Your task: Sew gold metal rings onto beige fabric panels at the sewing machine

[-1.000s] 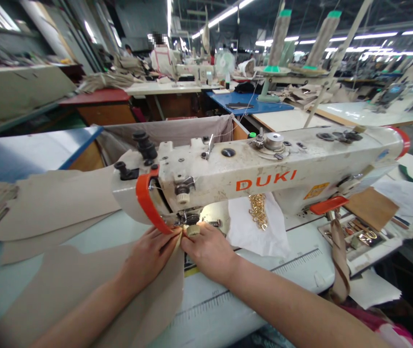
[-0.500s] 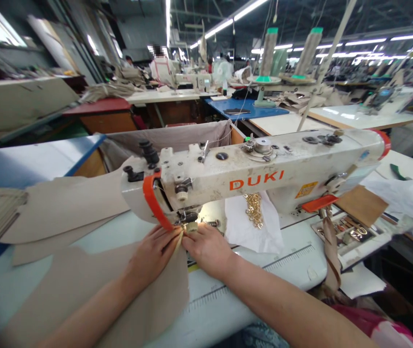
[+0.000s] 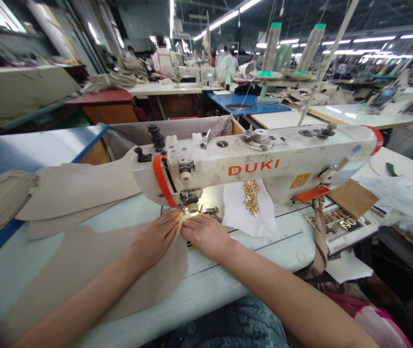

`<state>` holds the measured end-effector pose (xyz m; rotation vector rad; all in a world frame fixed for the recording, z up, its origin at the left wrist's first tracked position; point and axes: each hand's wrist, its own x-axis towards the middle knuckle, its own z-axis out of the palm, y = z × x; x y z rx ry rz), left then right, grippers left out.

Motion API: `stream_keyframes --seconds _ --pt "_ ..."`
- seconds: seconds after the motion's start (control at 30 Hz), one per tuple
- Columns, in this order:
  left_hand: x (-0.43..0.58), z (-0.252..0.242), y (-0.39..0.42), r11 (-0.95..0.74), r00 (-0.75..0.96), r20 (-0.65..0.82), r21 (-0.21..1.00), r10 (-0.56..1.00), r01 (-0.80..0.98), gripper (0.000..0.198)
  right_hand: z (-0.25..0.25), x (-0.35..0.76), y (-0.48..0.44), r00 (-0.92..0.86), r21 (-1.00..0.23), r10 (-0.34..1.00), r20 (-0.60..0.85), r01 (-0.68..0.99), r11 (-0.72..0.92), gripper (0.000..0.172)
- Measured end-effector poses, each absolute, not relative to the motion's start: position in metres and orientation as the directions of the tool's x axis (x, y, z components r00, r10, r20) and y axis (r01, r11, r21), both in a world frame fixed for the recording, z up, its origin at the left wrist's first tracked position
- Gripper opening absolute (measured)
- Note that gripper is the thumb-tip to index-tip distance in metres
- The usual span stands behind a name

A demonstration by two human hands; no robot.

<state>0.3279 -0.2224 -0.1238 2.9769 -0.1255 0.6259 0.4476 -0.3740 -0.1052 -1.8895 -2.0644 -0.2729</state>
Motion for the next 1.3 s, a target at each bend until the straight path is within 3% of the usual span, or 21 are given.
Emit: stream_keyframes --seconds 1.3 --pt "0.3342 -0.1183 -0.2253 -0.981 0.924 0.374 0.194 0.079 0.006 0.035 -0.1099 0.4498 -0.3687 -0.043 -0.131 0.918 0.393 0.986 0.102 0.007"
